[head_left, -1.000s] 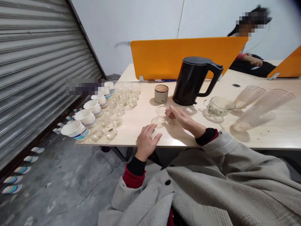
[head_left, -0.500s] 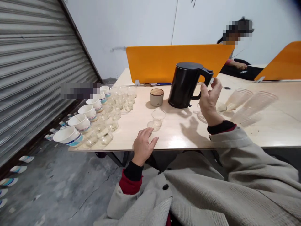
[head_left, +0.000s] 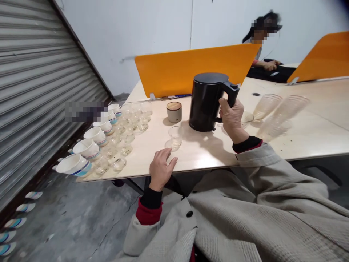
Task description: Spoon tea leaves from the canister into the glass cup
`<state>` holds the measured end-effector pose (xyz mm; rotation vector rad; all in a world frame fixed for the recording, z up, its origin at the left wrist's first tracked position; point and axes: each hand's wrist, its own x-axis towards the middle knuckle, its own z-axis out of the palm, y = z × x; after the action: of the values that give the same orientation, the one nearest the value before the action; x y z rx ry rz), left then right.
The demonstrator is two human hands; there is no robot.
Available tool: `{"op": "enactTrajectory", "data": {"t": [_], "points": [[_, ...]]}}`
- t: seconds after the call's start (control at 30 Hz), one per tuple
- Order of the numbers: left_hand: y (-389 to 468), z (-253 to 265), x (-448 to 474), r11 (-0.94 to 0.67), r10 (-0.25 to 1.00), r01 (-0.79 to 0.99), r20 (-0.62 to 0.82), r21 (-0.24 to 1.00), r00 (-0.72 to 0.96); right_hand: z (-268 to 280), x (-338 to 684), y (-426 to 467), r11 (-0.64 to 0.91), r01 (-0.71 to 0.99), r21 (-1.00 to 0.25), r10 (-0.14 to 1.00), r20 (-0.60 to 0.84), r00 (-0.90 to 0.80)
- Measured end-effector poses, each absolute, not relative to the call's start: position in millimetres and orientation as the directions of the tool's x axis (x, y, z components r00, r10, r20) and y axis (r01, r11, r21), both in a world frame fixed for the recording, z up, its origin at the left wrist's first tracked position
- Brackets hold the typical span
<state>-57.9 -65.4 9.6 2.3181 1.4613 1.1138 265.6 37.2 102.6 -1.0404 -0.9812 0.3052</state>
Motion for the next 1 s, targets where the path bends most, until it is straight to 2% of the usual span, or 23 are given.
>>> {"op": "enactTrajectory", "data": {"t": [0.13, 0.23, 0.37, 0.5, 0.63, 0.77, 0.87, 1.0], "points": [[-65, 9, -59, -0.492, 0.844, 0.694, 0.485, 0.525, 0.231, 103, 258, -10, 0.467, 0.253, -0.848, 0.631, 0.519, 0.577], [-68, 9, -56, -0.477, 0.860, 0.620, 0.476, 0.623, 0.183, 109, 256, -42, 0.465, 0.212, -0.860, 0.663, 0.496, 0.560], [-83, 17, -38, -0.448, 0.892, 0.382, 0.435, 0.808, 0.124, 124, 255, -79, 0.467, 0.136, -0.874, 0.694, 0.458, 0.556], [-97, 28, -3, -0.400, 0.900, 0.142, 0.359, 0.906, 0.245, 145, 255, -111, 0.487, 0.091, -0.869, 0.716, 0.457, 0.529], [-103, 37, 31, -0.230, 0.924, -0.089, 0.246, 0.969, 0.293, 166, 252, -132, 0.477, 0.183, -0.859, 0.729, 0.504, 0.463], [-108, 47, 50, -0.104, 0.900, -0.299, 0.218, 0.949, 0.378, 186, 247, -144, 0.434, 0.309, -0.846, 0.765, 0.527, 0.369], [-112, 52, 55, -0.099, 0.923, -0.320, 0.207, 0.942, 0.324, 202, 243, -149, 0.368, 0.389, -0.844, 0.799, 0.501, 0.332], [-118, 54, 55, -0.112, 0.943, -0.261, 0.185, 0.959, 0.276, 221, 239, -152, 0.285, 0.524, -0.803, 0.842, 0.471, 0.263]]}}
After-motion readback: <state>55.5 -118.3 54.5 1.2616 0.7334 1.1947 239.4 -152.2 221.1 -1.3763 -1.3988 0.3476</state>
